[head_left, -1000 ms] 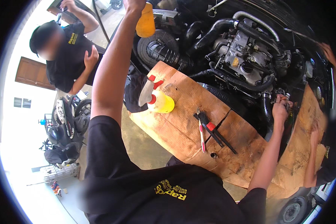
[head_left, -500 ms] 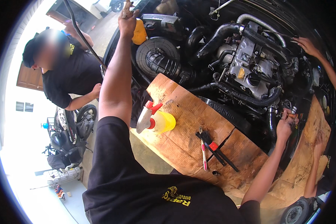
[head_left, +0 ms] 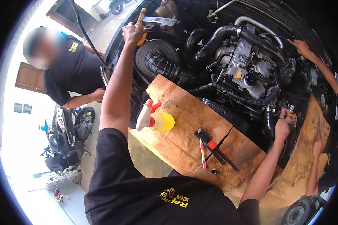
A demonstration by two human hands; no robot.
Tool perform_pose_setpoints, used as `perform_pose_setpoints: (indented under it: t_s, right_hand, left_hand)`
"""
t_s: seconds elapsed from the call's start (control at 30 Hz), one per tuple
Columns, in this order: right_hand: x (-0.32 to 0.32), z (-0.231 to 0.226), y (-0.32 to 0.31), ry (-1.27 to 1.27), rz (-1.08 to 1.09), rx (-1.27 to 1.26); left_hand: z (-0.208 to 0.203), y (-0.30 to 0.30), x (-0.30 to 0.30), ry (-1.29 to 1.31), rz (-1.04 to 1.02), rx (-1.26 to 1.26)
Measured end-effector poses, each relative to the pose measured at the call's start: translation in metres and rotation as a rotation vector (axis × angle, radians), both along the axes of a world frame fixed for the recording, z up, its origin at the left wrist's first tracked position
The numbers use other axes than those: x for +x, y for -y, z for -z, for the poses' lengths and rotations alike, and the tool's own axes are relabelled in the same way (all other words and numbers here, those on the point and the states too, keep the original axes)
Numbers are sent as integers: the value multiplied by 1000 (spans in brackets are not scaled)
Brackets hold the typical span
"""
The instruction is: The person pours a yellow liquid from a bottle into the car engine and uses a screwdriver to adjust components within the engine bay. Another person is also present, working on the engine.
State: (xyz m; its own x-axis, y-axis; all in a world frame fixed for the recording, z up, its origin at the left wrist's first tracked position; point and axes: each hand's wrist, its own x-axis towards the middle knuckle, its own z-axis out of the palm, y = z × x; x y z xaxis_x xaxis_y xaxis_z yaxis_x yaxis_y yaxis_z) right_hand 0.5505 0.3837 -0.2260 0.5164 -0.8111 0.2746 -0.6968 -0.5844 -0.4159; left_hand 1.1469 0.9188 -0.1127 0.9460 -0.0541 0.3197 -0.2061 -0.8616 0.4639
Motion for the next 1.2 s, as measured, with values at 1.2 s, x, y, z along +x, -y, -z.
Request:
perform_pose_setpoints:
  t_s: [1.2]
  right_hand:
    - [-18,-42,33,-7,-28,-66]
  left_hand:
    - [-120,67,-518,-143,1175,320]
